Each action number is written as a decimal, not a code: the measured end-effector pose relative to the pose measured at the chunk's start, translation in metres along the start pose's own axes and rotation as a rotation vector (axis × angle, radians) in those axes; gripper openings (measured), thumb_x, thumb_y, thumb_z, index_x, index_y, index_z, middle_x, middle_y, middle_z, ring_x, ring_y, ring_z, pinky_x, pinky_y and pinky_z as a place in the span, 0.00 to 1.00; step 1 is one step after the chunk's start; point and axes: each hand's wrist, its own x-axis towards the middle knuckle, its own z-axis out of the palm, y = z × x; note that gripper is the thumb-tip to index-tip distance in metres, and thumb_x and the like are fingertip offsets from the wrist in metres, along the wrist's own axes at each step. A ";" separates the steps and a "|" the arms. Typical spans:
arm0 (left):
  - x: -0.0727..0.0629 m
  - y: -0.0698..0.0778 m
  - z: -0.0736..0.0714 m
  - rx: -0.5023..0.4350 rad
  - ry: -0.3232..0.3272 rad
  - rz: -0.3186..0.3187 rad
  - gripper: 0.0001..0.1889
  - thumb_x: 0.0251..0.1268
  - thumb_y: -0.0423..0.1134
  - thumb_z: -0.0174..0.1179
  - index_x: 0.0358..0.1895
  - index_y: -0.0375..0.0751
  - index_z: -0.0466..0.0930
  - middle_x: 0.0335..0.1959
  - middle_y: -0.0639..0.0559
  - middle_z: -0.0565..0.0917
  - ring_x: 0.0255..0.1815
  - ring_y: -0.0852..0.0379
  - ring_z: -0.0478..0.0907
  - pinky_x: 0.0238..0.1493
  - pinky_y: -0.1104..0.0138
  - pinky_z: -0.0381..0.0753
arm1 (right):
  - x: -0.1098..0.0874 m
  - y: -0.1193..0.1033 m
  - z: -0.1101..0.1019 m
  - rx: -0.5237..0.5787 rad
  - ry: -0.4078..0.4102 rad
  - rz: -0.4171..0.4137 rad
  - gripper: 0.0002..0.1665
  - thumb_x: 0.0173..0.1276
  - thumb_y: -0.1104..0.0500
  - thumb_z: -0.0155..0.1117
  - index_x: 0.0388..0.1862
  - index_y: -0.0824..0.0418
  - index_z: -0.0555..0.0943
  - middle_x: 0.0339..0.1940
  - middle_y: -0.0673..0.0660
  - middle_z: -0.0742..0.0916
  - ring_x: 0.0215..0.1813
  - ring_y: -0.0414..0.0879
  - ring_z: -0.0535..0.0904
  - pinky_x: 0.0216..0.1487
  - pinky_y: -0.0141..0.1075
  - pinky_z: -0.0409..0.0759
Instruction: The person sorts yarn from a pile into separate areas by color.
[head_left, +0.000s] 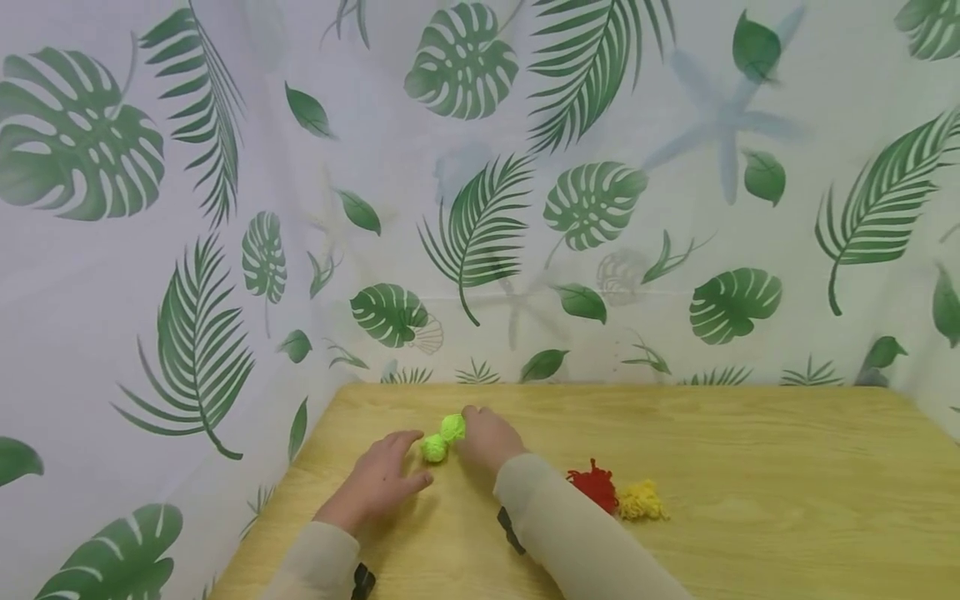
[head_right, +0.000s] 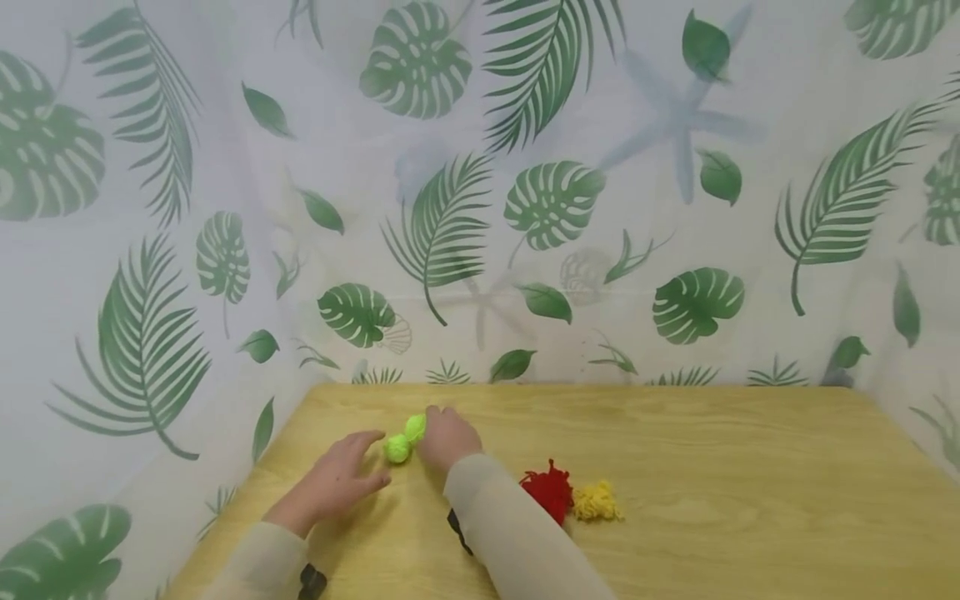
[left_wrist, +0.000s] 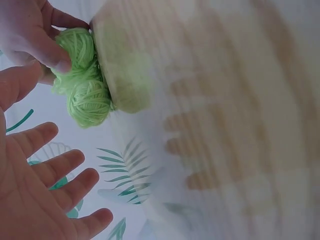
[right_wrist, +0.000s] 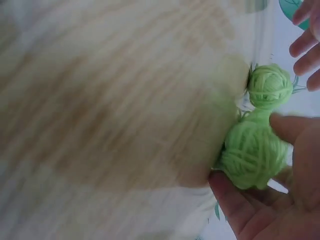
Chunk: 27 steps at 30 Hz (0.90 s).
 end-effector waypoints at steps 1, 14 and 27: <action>-0.001 0.000 0.000 0.002 -0.002 -0.003 0.35 0.69 0.51 0.65 0.74 0.40 0.66 0.73 0.39 0.68 0.72 0.36 0.64 0.69 0.41 0.63 | -0.003 -0.001 -0.002 -0.007 -0.018 -0.006 0.35 0.70 0.50 0.68 0.70 0.63 0.72 0.63 0.66 0.80 0.62 0.61 0.78 0.63 0.53 0.75; -0.001 0.007 -0.008 0.048 0.040 0.041 0.38 0.65 0.53 0.67 0.74 0.41 0.66 0.73 0.41 0.68 0.71 0.37 0.65 0.66 0.37 0.64 | -0.010 0.001 -0.049 -0.212 -0.066 -0.119 0.50 0.64 0.30 0.64 0.79 0.49 0.65 0.72 0.60 0.74 0.72 0.62 0.67 0.66 0.61 0.67; -0.003 0.025 -0.005 0.017 0.028 0.069 0.40 0.64 0.54 0.68 0.76 0.45 0.65 0.75 0.41 0.65 0.74 0.38 0.61 0.70 0.38 0.57 | -0.024 0.039 -0.099 -0.297 -0.061 -0.169 0.45 0.65 0.31 0.63 0.77 0.48 0.69 0.72 0.60 0.74 0.74 0.64 0.64 0.69 0.65 0.60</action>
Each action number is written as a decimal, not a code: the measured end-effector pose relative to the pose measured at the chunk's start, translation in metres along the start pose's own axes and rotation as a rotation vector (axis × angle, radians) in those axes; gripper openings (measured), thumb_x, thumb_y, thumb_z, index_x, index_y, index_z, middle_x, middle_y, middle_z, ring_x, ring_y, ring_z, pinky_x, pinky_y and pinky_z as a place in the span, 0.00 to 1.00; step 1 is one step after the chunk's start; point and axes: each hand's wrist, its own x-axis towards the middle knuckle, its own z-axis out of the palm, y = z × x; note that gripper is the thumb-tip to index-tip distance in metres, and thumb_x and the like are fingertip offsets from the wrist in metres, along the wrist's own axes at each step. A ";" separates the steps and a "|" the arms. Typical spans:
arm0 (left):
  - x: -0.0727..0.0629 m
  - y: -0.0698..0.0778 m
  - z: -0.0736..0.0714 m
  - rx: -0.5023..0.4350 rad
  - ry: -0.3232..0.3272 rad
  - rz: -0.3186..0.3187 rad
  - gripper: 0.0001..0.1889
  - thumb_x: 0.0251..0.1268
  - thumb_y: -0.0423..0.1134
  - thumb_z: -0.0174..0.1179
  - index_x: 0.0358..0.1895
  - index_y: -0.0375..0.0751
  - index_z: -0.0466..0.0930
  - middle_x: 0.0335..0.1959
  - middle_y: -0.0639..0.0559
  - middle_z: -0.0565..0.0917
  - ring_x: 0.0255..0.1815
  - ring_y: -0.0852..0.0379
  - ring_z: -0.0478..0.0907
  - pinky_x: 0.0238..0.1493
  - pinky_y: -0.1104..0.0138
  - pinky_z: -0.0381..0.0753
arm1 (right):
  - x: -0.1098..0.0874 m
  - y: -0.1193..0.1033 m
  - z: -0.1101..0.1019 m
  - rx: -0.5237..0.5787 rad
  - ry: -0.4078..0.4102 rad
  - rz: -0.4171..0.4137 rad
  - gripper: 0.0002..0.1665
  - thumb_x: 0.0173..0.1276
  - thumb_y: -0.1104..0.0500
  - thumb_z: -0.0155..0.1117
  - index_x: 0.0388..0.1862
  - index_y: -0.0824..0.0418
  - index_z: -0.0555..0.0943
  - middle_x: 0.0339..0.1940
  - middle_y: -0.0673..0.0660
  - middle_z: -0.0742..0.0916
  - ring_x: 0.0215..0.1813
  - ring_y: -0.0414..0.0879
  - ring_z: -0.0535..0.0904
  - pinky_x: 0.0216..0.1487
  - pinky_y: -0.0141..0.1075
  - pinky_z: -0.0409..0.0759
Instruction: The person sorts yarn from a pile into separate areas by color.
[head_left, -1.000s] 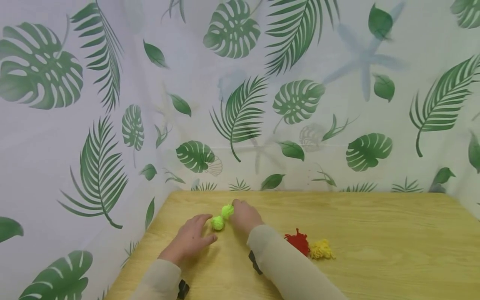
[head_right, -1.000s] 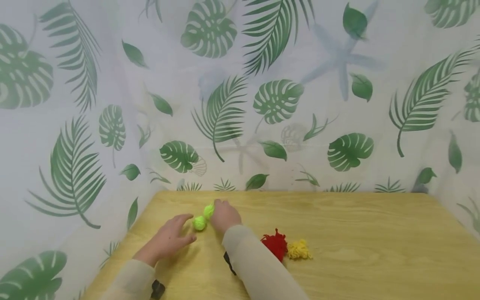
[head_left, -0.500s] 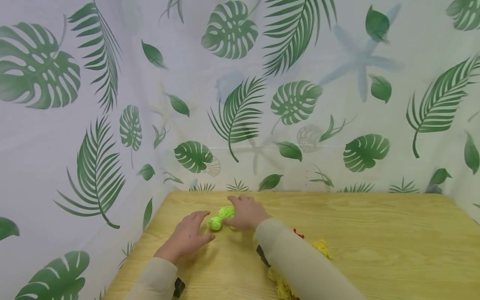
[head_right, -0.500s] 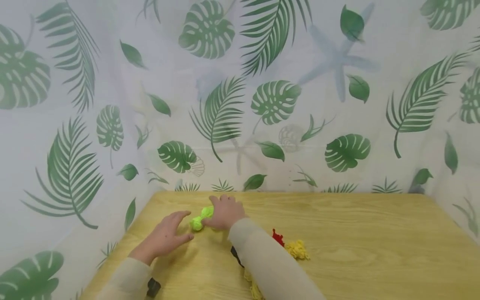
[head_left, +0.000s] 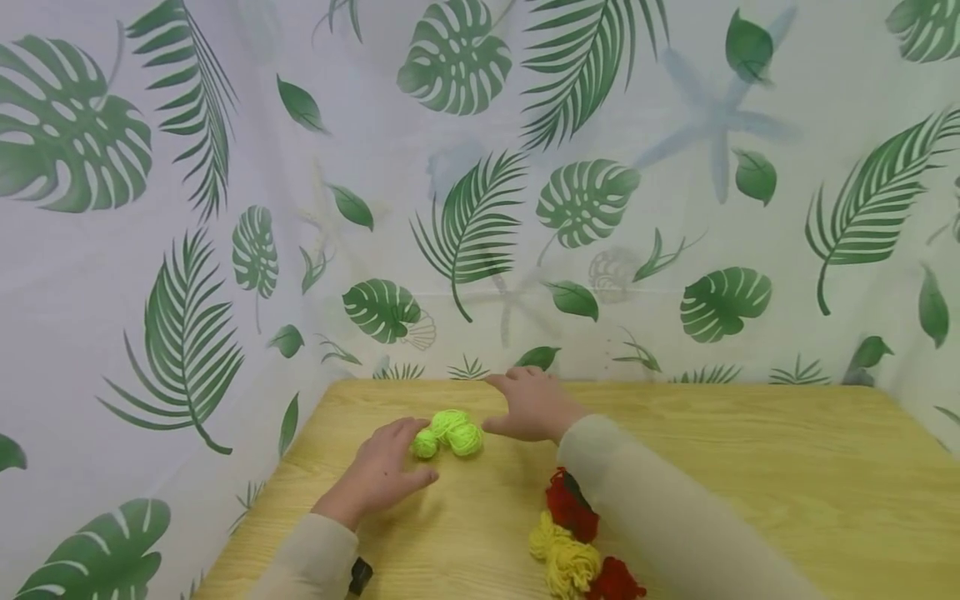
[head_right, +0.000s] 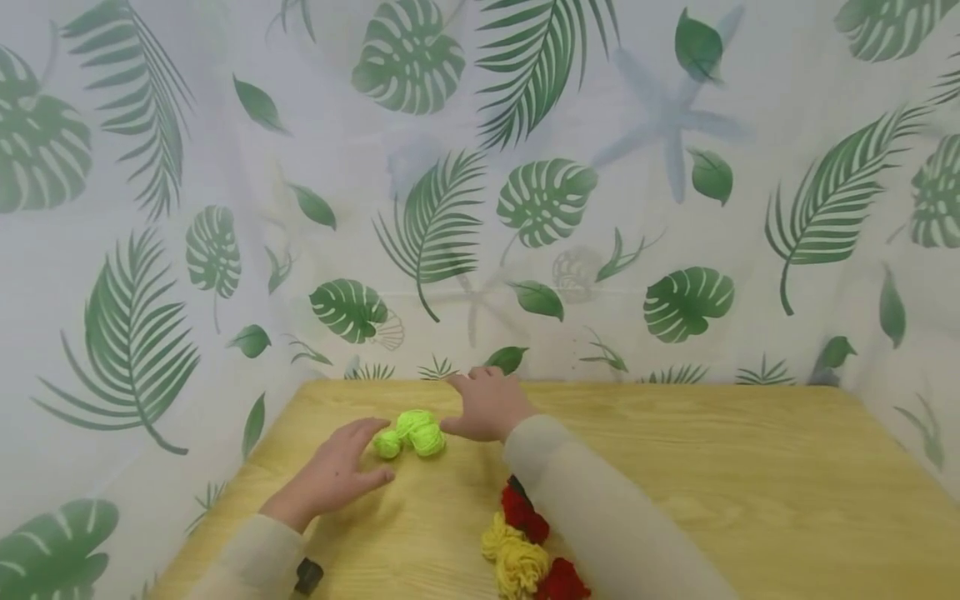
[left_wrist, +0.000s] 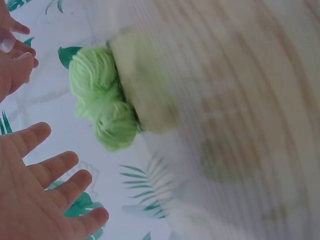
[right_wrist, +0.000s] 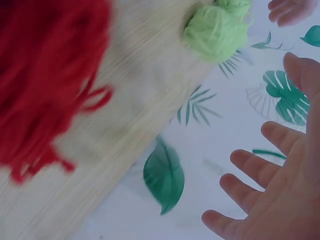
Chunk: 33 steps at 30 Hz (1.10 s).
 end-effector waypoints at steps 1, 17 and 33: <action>0.000 0.002 0.001 0.002 -0.001 0.007 0.40 0.64 0.54 0.68 0.76 0.45 0.65 0.75 0.41 0.65 0.75 0.38 0.60 0.70 0.38 0.57 | -0.004 0.004 -0.002 -0.003 -0.002 -0.003 0.45 0.65 0.32 0.63 0.76 0.49 0.69 0.72 0.60 0.74 0.73 0.64 0.64 0.69 0.65 0.60; -0.023 0.048 0.013 -0.032 -0.031 0.139 0.39 0.63 0.52 0.68 0.75 0.46 0.65 0.76 0.41 0.64 0.76 0.41 0.59 0.71 0.41 0.59 | -0.081 0.068 -0.008 0.109 0.044 -0.068 0.38 0.69 0.45 0.64 0.75 0.57 0.71 0.71 0.63 0.75 0.71 0.63 0.68 0.68 0.59 0.66; -0.032 0.094 0.038 -0.103 -0.199 0.237 0.41 0.62 0.58 0.69 0.77 0.53 0.64 0.76 0.48 0.65 0.74 0.47 0.63 0.69 0.48 0.67 | -0.146 0.109 0.013 0.319 -0.025 -0.010 0.36 0.68 0.47 0.68 0.72 0.57 0.73 0.69 0.61 0.76 0.70 0.64 0.69 0.65 0.63 0.68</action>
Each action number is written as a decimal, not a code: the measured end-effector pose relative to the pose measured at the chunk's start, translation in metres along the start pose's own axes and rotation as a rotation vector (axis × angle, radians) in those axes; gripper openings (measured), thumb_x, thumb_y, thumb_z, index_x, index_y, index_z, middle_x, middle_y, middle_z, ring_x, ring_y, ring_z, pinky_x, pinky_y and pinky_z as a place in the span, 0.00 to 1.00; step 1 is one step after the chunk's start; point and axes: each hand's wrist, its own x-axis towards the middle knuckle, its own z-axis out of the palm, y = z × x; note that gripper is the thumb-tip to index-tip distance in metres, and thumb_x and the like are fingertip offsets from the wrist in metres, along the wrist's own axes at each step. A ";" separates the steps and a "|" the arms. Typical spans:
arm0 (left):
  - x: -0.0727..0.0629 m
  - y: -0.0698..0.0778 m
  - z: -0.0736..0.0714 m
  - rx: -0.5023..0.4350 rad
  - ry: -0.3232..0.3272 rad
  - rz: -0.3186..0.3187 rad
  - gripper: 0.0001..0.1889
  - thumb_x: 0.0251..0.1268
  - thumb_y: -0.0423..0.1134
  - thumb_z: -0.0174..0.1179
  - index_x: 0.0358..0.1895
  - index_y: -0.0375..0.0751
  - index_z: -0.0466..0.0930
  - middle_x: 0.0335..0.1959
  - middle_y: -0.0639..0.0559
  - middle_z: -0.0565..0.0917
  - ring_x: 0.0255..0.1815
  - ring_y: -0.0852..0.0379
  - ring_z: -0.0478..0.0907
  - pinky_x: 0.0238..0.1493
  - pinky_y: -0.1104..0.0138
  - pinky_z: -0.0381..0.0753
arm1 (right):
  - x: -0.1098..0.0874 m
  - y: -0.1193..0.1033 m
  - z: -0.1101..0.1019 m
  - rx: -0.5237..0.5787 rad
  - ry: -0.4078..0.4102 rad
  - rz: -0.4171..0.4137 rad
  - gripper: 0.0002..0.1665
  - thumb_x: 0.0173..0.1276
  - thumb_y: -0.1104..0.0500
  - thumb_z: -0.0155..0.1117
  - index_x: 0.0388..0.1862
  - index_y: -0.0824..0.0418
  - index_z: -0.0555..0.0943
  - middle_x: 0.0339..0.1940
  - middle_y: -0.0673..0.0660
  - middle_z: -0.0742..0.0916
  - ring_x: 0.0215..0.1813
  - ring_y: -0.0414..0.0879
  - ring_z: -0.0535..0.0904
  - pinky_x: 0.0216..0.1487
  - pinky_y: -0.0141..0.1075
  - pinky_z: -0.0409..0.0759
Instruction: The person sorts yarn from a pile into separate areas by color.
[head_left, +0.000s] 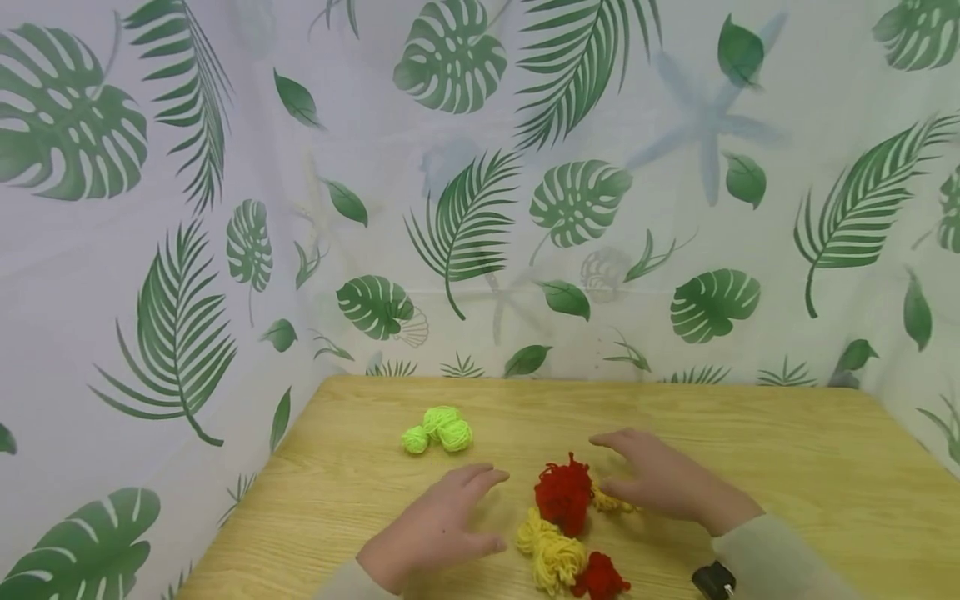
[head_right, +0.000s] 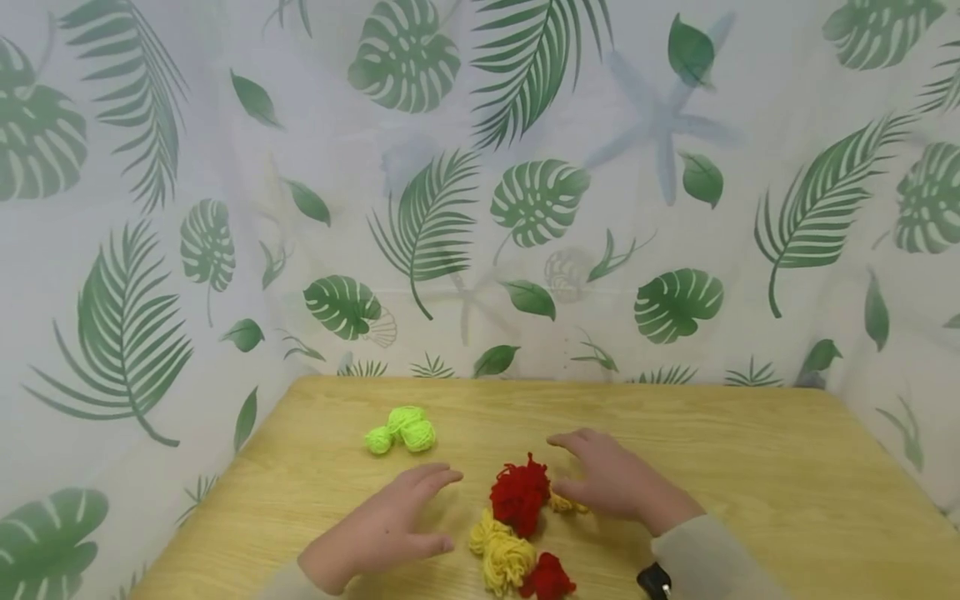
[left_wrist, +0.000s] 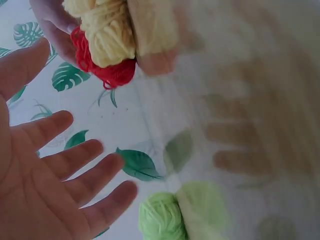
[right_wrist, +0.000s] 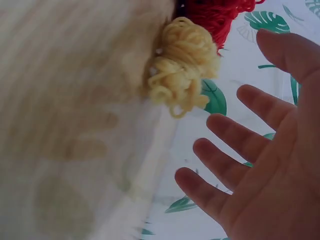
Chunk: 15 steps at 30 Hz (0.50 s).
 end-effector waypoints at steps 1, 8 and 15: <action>0.002 0.002 0.003 -0.027 -0.024 -0.007 0.40 0.62 0.58 0.68 0.76 0.53 0.64 0.76 0.49 0.65 0.74 0.48 0.64 0.69 0.49 0.67 | -0.002 0.002 0.001 0.014 -0.009 -0.001 0.36 0.68 0.46 0.69 0.72 0.58 0.73 0.69 0.62 0.77 0.70 0.64 0.70 0.66 0.63 0.67; 0.009 0.018 0.015 -0.216 -0.143 -0.013 0.36 0.61 0.56 0.70 0.73 0.59 0.68 0.69 0.64 0.71 0.69 0.60 0.67 0.67 0.55 0.70 | -0.014 0.009 0.011 0.106 -0.117 0.045 0.38 0.64 0.46 0.74 0.70 0.57 0.75 0.66 0.59 0.79 0.68 0.63 0.71 0.65 0.63 0.68; 0.015 0.025 0.025 -0.228 -0.210 0.021 0.30 0.57 0.51 0.72 0.65 0.63 0.76 0.64 0.65 0.72 0.59 0.66 0.73 0.58 0.61 0.77 | -0.021 0.010 0.016 0.117 -0.139 0.038 0.31 0.62 0.54 0.76 0.64 0.56 0.80 0.62 0.58 0.81 0.65 0.62 0.73 0.64 0.64 0.68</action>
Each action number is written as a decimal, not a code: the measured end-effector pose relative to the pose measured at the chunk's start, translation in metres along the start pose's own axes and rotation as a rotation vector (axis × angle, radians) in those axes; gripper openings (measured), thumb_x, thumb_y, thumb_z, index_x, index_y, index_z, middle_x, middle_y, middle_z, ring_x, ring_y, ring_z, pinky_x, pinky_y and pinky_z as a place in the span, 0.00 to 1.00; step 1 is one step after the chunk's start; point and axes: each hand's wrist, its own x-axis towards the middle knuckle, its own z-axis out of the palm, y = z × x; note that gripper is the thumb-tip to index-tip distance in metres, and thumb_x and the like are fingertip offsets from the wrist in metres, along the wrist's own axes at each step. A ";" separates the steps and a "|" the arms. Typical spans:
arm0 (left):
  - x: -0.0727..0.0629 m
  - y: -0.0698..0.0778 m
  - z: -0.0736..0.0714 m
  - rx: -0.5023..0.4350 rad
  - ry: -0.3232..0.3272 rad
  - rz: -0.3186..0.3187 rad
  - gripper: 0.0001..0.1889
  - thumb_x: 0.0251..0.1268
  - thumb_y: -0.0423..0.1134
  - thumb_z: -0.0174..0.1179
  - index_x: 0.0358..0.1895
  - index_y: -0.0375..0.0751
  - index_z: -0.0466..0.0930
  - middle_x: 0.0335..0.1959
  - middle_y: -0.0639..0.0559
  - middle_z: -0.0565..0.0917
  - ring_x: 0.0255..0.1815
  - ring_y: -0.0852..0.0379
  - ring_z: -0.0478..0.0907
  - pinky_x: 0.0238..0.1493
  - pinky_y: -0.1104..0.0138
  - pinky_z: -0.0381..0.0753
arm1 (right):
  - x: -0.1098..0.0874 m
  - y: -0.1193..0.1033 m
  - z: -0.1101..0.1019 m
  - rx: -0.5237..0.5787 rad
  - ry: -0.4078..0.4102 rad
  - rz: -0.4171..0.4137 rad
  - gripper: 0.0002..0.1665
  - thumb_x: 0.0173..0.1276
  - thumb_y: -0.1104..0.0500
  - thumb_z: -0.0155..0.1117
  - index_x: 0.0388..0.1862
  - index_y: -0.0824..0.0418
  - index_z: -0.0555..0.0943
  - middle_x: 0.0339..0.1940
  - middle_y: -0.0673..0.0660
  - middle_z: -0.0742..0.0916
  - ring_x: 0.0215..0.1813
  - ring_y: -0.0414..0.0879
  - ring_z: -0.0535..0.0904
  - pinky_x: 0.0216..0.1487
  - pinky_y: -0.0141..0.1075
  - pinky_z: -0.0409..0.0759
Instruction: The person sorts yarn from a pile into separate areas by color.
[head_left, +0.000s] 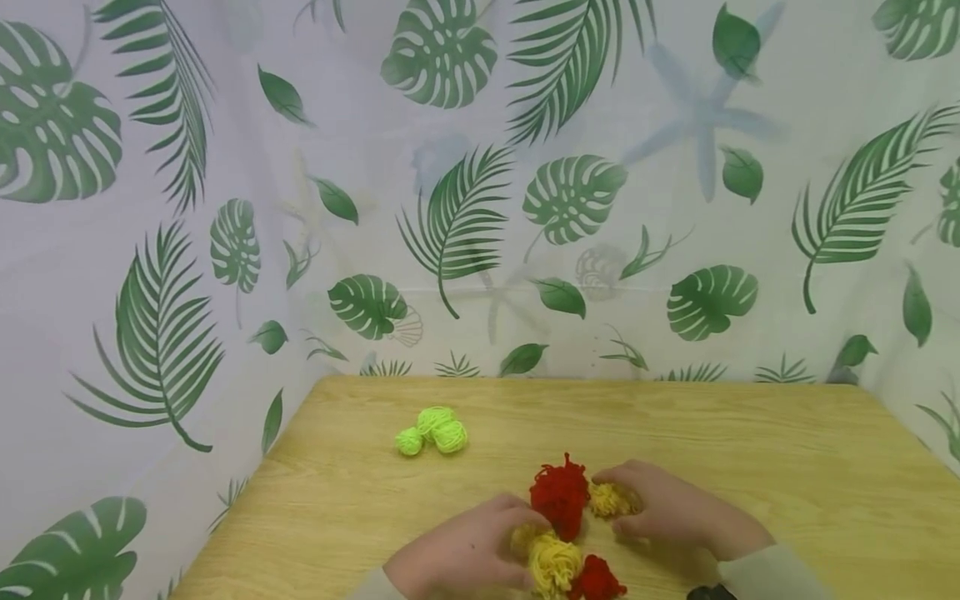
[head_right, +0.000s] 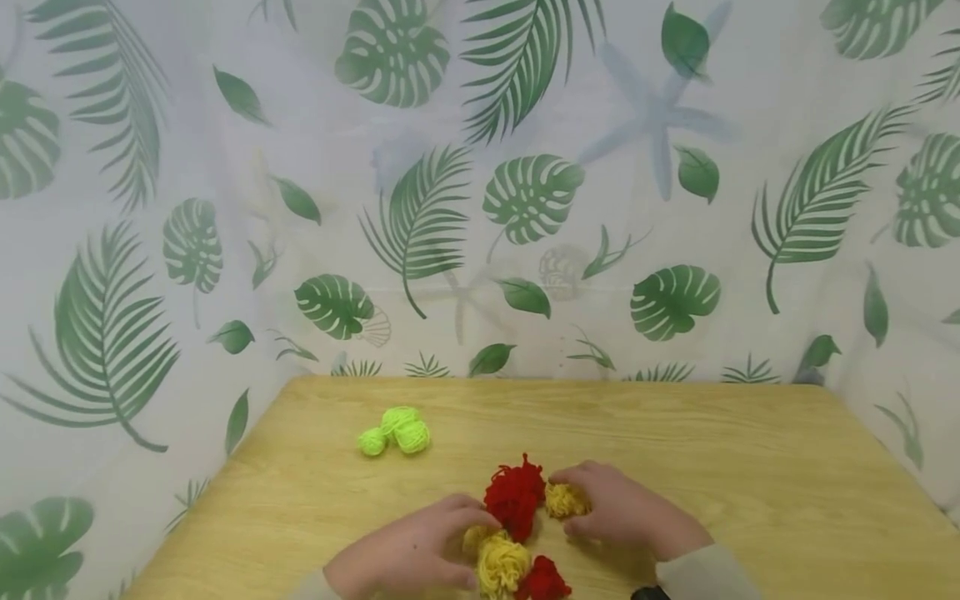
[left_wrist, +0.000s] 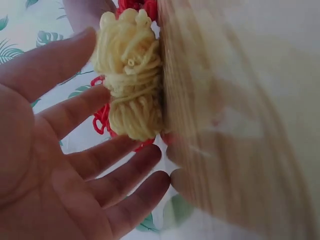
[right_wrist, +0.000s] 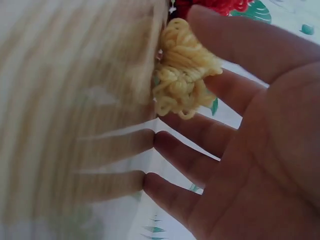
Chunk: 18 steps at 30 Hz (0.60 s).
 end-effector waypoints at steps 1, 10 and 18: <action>0.001 0.000 0.001 -0.013 -0.010 -0.015 0.29 0.56 0.51 0.73 0.64 0.64 0.77 0.63 0.66 0.73 0.57 0.67 0.73 0.57 0.62 0.77 | -0.001 0.000 0.000 0.005 -0.003 0.013 0.29 0.62 0.54 0.76 0.62 0.54 0.81 0.63 0.58 0.80 0.66 0.62 0.73 0.65 0.64 0.68; 0.003 0.003 0.003 0.032 -0.027 -0.063 0.30 0.54 0.46 0.73 0.62 0.69 0.78 0.50 0.68 0.73 0.44 0.68 0.72 0.43 0.67 0.77 | -0.004 0.002 -0.001 -0.024 -0.019 -0.023 0.21 0.63 0.58 0.74 0.55 0.56 0.84 0.67 0.67 0.76 0.69 0.70 0.67 0.66 0.66 0.64; 0.007 0.002 0.004 0.097 -0.071 -0.082 0.22 0.58 0.43 0.72 0.56 0.66 0.83 0.49 0.69 0.74 0.46 0.69 0.70 0.46 0.68 0.77 | -0.007 0.007 0.000 -0.023 -0.002 -0.036 0.17 0.62 0.59 0.73 0.51 0.55 0.84 0.67 0.68 0.77 0.69 0.72 0.67 0.66 0.68 0.63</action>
